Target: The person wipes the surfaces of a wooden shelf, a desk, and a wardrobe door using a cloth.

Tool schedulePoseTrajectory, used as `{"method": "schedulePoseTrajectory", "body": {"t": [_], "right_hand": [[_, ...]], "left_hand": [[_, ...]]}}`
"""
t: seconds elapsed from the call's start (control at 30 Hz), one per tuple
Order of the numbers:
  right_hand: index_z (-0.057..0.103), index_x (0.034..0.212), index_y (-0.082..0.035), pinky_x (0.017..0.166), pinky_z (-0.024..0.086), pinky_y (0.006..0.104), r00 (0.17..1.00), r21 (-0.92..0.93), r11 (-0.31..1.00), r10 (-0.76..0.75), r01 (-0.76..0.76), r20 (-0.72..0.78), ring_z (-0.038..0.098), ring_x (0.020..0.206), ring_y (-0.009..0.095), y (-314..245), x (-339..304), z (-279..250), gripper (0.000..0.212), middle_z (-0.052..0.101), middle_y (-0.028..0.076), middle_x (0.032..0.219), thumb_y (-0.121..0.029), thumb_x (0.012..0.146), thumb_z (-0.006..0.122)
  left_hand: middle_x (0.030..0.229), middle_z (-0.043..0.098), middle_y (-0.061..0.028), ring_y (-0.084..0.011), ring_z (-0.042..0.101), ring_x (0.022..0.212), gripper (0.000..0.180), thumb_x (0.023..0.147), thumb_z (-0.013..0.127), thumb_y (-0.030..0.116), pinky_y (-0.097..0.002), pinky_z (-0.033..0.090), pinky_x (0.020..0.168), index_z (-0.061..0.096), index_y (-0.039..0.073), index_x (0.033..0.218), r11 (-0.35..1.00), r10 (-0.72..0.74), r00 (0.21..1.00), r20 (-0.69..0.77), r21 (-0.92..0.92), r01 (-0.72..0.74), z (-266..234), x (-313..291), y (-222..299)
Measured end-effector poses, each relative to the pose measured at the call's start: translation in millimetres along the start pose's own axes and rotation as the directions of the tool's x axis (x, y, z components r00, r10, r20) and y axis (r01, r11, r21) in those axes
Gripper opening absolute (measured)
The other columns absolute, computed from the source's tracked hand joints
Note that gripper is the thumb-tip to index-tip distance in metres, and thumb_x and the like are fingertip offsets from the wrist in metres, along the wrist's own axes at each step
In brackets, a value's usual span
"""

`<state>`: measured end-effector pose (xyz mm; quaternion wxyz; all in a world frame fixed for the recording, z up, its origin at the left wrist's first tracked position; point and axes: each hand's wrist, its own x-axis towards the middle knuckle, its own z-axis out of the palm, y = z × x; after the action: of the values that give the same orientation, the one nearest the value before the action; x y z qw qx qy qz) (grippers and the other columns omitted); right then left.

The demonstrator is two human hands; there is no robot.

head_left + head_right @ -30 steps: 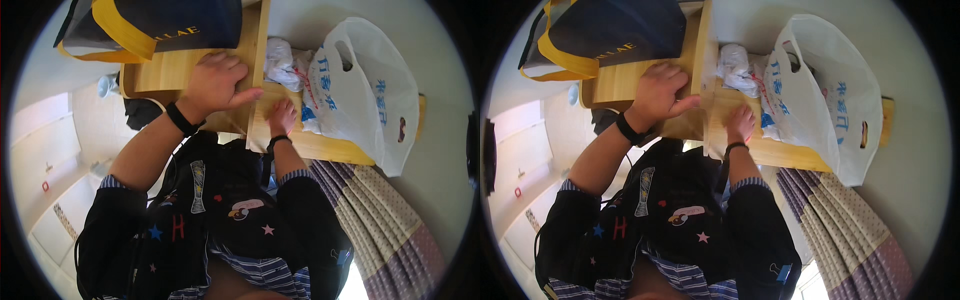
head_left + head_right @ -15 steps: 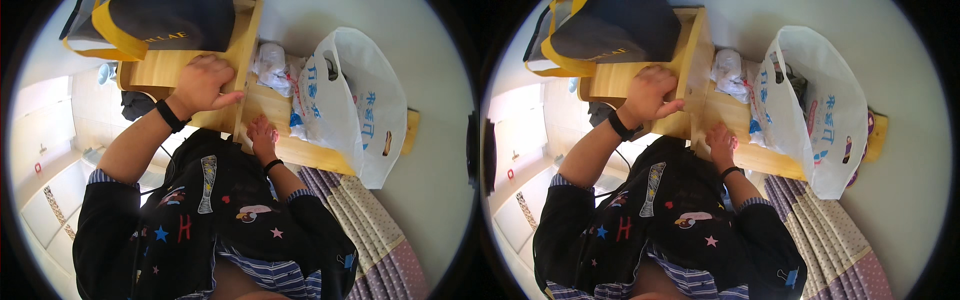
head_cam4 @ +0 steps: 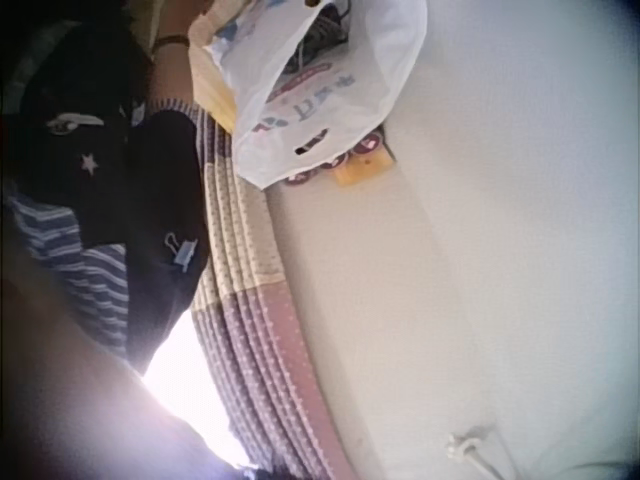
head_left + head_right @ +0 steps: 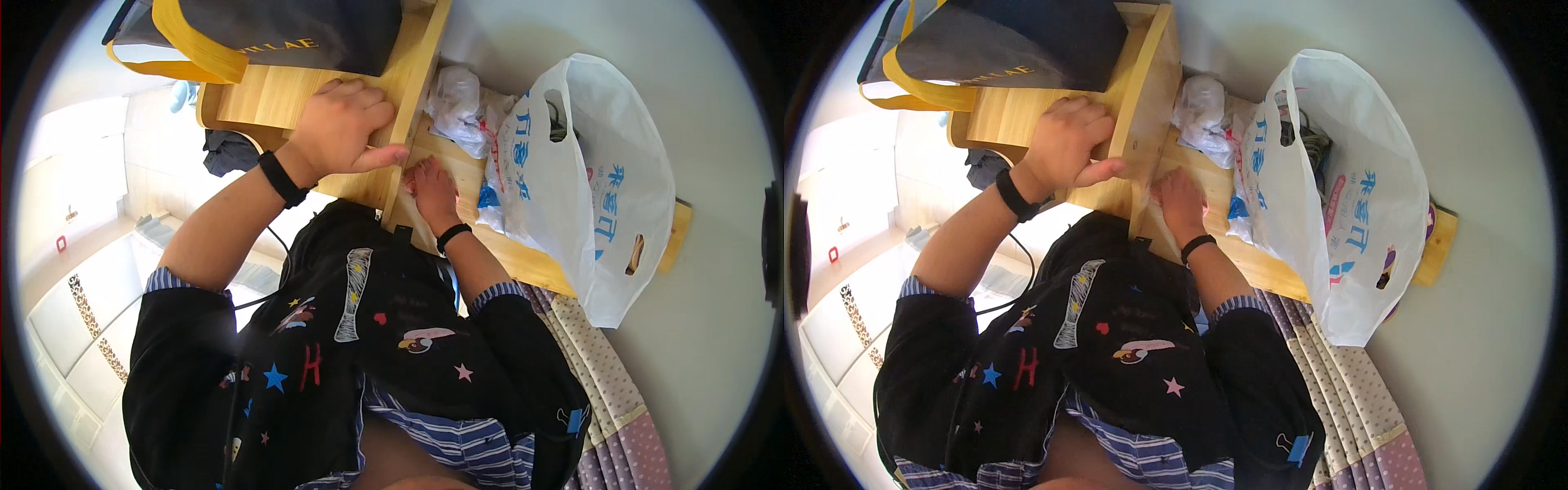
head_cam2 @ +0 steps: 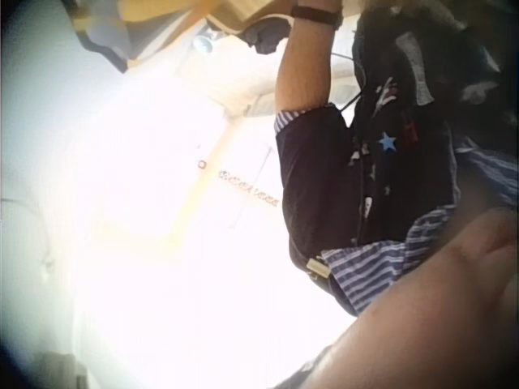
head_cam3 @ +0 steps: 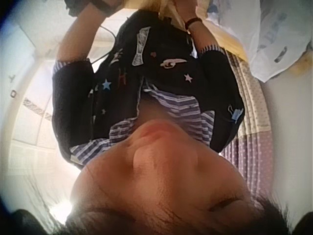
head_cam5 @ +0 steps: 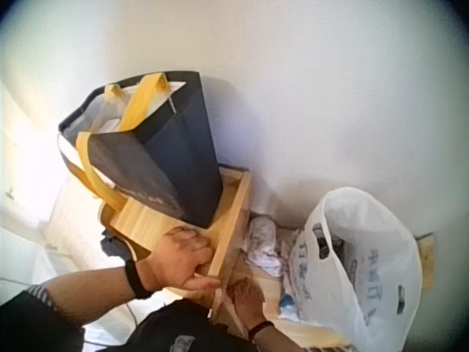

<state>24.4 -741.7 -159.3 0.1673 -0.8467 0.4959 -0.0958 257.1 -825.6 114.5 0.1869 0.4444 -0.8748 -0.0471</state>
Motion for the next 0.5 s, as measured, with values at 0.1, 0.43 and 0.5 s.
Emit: {"method": "schedulePoseTrajectory", "body": {"t": [0.1, 0.43, 0.5], "right_hand": [[0.057, 0.128, -0.007, 0.092, 0.052, 0.0496, 0.993, 0.006, 0.993, -0.116, 0.116, -0.032, 0.060, 0.110, 0.041, 6.0, 7.9, -6.0, 0.044, 0.055, 0.020, 0.132, -0.019, 0.087, 0.069], [0.063, 0.118, -0.012, 0.088, 0.052, 0.0499, 0.998, -0.090, 0.996, 0.009, -0.004, 0.059, 0.061, 0.109, 0.037, -13.4, 10.9, -5.9, 0.033, 0.059, 0.012, 0.130, -0.019, 0.086, 0.067], [0.065, 0.117, -0.012, 0.087, 0.051, 0.0490, 0.993, -0.127, 0.992, 0.023, -0.009, 0.115, 0.061, 0.108, 0.036, 1.9, 31.8, -11.0, 0.032, 0.059, 0.013, 0.131, -0.023, 0.087, 0.066]], "left_hand": [[0.088, 0.063, -0.0046, -0.0274, 0.063, 0.085, 0.055, 0.086, 0.062, 0.067, -0.0396, 0.051, 0.078, 0.065, 0.012, 0.085, 0.998, 0.007, 1.000, 0.030, 0.069, -0.009, -3.5, 0.7, -0.8], [0.087, 0.062, -0.0041, -0.0280, 0.063, 0.084, 0.055, 0.086, 0.063, 0.068, -0.0384, 0.052, 0.079, 0.066, 0.012, 0.086, 0.998, 0.005, 1.000, 0.023, 0.058, -0.007, -5.3, 0.4, -1.4], [0.086, 0.062, -0.0039, -0.0278, 0.063, 0.083, 0.055, 0.085, 0.064, 0.068, -0.0378, 0.052, 0.078, 0.066, 0.012, 0.085, 0.997, -0.002, 0.999, 0.043, 0.072, -0.002, -7.0, -0.2, -1.1]]}}
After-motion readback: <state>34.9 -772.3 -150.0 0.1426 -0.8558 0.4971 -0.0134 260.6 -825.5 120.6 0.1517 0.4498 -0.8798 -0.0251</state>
